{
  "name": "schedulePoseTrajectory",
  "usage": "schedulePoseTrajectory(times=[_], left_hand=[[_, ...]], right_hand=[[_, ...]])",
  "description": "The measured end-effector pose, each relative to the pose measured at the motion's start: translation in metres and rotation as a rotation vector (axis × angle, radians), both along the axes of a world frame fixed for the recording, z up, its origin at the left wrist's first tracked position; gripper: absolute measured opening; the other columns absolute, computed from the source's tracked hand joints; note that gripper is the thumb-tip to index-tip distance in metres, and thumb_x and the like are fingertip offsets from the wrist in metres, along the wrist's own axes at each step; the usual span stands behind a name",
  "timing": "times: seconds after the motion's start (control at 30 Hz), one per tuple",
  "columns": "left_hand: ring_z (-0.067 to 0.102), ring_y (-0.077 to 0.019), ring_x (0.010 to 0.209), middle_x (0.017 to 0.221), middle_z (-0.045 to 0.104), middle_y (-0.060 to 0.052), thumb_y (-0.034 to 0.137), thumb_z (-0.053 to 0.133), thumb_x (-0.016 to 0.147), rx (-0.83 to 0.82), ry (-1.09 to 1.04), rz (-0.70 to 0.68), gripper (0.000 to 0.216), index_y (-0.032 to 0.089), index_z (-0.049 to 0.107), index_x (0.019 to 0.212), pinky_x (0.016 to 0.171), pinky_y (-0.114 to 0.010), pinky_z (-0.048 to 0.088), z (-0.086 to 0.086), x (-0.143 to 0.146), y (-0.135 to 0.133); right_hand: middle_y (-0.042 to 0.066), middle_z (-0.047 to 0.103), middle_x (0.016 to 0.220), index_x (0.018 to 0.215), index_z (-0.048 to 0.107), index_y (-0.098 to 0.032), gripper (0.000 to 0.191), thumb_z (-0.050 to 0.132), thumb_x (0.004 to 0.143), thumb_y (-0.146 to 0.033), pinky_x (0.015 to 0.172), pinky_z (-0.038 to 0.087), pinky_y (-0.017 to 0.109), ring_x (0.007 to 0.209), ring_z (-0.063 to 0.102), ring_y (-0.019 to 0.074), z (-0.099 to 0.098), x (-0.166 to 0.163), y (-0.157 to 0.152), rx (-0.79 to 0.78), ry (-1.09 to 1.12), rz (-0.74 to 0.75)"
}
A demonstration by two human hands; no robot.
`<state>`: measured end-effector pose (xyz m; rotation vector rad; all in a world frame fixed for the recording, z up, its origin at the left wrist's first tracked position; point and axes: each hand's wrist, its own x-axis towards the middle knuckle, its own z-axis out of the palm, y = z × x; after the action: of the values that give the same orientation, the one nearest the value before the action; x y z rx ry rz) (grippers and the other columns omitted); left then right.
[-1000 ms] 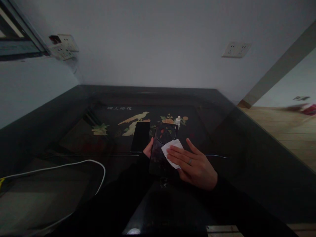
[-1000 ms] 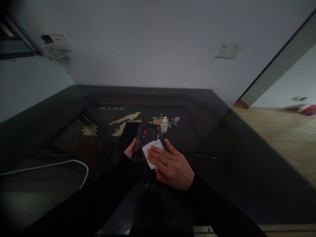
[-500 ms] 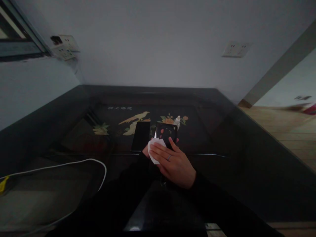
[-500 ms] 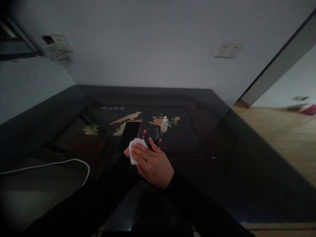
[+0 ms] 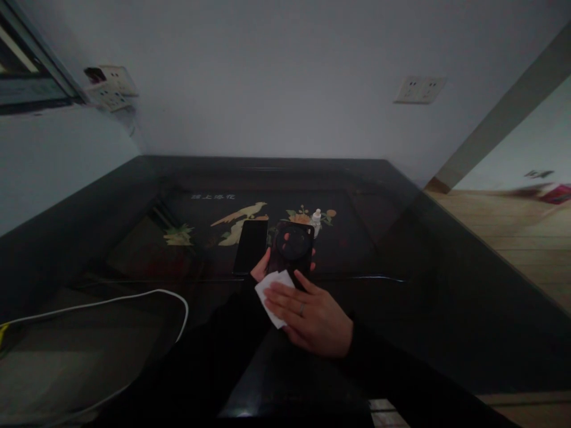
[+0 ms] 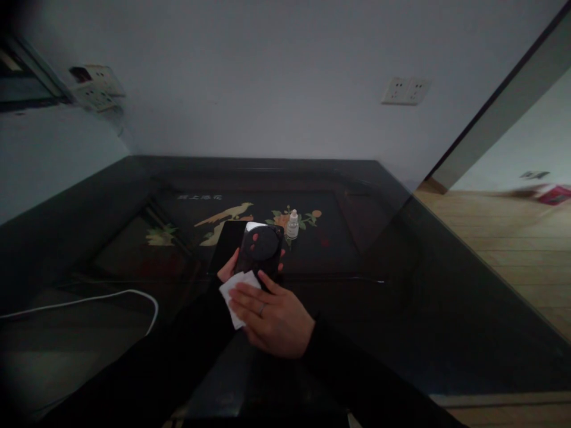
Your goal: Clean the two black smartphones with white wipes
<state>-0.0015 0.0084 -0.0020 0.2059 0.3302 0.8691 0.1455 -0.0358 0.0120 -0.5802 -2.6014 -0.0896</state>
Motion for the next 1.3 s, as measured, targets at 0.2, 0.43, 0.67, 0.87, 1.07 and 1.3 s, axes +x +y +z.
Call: schedulePoseTrajectory(times=[0.2, 0.43, 0.67, 0.87, 1.07, 1.3], left_hand=[[0.054, -0.0224, 0.109, 0.107, 0.064, -0.013, 0.049, 0.016, 0.085, 0.249, 0.471, -0.065, 0.065, 0.011, 0.063, 0.109, 0.087, -0.035, 0.044, -0.001, -0.004, -0.011], [0.057, -0.023, 0.106, 0.112, 0.062, -0.013, 0.06, 0.02, 0.081, 0.221, 0.403, -0.111, 0.072, 0.009, 0.06, 0.114, 0.085, -0.034, 0.045, 0.003, -0.002, -0.011], [0.056, -0.0281, 0.106, 0.122, 0.056, -0.017, 0.054, 0.023, 0.086, 0.152, -0.137, -0.053, 0.071, 0.003, 0.038, 0.132, 0.094, -0.041, 0.035, -0.01, -0.003, 0.003], [0.059, -0.0274, 0.1, 0.115, 0.061, -0.016, 0.052, 0.027, 0.087, 0.133, -0.126, 0.036, 0.071, 0.005, 0.022, 0.139, 0.094, -0.039, 0.033, -0.009, 0.0, -0.001], [0.058, -0.0253, 0.104, 0.117, 0.06, -0.014, 0.057, 0.028, 0.084, 0.073, -0.152, -0.117, 0.073, 0.004, 0.038, 0.132, 0.092, -0.035, 0.036, -0.005, -0.002, -0.002], [0.062, -0.0217, 0.092, 0.099, 0.068, -0.013, 0.06, 0.025, 0.083, -0.006, -0.103, -0.079, 0.071, 0.005, 0.055, 0.118, 0.09, -0.031, 0.038, -0.016, 0.003, -0.003]], right_hand=[[0.002, 0.051, 0.13, 0.122, 0.049, -0.015, 0.035, 0.038, 0.09, -0.022, 0.113, 0.001, 0.041, 0.127, 0.036, 0.0113, 0.006, -0.007, 0.004, 0.026, 0.046, -0.057], [0.001, 0.043, 0.137, 0.126, 0.045, -0.013, 0.04, 0.037, 0.09, -0.026, 0.113, -0.001, 0.039, 0.132, 0.027, 0.0129, 0.0, -0.01, -0.014, 0.016, -0.052, 0.002], [0.003, 0.048, 0.132, 0.125, 0.047, -0.013, 0.039, 0.04, 0.086, -0.021, 0.112, 0.0, 0.043, 0.13, 0.031, 0.0139, 0.001, 0.029, -0.017, 0.067, -0.103, 0.001], [0.005, 0.052, 0.128, 0.121, 0.05, -0.011, 0.038, 0.04, 0.086, -0.022, 0.112, 0.001, 0.044, 0.128, 0.035, 0.0156, 0.006, 0.035, -0.018, 0.088, -0.052, -0.009], [0.002, 0.051, 0.129, 0.121, 0.05, -0.012, 0.036, 0.042, 0.088, -0.025, 0.113, 0.003, 0.041, 0.127, 0.037, 0.0139, -0.004, 0.005, -0.016, 0.058, -0.012, 0.004], [0.004, 0.057, 0.123, 0.116, 0.054, -0.013, 0.033, 0.043, 0.085, -0.018, 0.113, 0.001, 0.042, 0.12, 0.046, 0.0133, 0.018, 0.025, 0.0, 0.101, 0.026, -0.078]])
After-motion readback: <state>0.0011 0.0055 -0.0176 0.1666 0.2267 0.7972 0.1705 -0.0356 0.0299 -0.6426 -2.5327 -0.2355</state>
